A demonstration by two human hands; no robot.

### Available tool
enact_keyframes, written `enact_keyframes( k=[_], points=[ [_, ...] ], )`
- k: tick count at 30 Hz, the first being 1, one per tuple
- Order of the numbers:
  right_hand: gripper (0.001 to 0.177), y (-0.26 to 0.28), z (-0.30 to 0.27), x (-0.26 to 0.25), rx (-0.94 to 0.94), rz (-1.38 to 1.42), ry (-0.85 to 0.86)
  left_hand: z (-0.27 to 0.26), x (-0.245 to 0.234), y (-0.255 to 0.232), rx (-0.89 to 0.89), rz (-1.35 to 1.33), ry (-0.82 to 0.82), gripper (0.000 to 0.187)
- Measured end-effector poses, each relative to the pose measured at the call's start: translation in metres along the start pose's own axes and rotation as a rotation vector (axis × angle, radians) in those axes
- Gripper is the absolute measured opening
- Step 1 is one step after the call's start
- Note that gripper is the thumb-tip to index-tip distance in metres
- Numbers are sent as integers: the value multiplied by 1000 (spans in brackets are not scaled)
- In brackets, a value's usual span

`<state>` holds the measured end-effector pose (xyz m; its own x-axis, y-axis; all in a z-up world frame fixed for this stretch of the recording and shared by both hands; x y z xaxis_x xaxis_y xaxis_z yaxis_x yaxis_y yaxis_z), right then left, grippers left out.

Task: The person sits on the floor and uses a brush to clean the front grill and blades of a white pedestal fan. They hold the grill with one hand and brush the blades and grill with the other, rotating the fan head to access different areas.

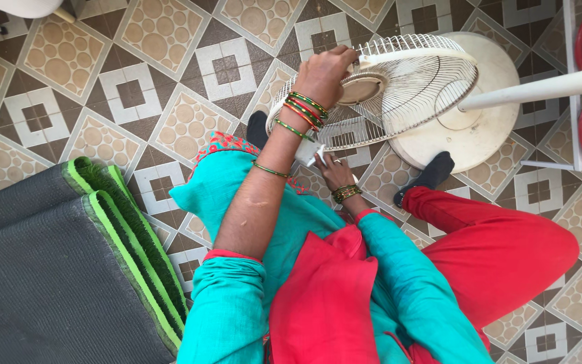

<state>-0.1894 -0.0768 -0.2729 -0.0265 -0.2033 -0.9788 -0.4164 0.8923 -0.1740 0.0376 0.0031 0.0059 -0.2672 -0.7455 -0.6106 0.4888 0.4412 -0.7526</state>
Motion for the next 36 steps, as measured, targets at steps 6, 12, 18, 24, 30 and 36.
enact_keyframes(
  k=[6,12,18,24,30,36],
  points=[
    [50,-37,-22,34,106,-113,270,-1,-4,4,-40,47,-5,32],
    [37,-113,-48,28,339,-365,313,10,2,-1,14,29,-16,32],
    [31,-216,-64,22,452,-483,578,14,2,-3,20,23,-31,29],
    [26,-303,-65,-24,530,-602,259,14,0,-4,40,23,-40,29],
    [28,-348,-73,-73,773,-456,164,17,3,-2,4,71,-15,27],
    [45,-311,-99,-34,1335,1259,-184,17,5,-1,-11,67,-12,25]
  ],
)
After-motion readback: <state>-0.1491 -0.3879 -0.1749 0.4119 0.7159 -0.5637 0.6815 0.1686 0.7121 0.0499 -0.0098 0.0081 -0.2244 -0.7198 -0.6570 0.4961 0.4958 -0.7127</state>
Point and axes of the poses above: each hand's wrist, its own z-axis towards the middle knuckle, its own x-axis out of the palm, y = z × x, the point moved 6 cm from there along z, towards the middle knuckle, and after that the axes turned 12 degrees about -z, right-handed, at the moved point
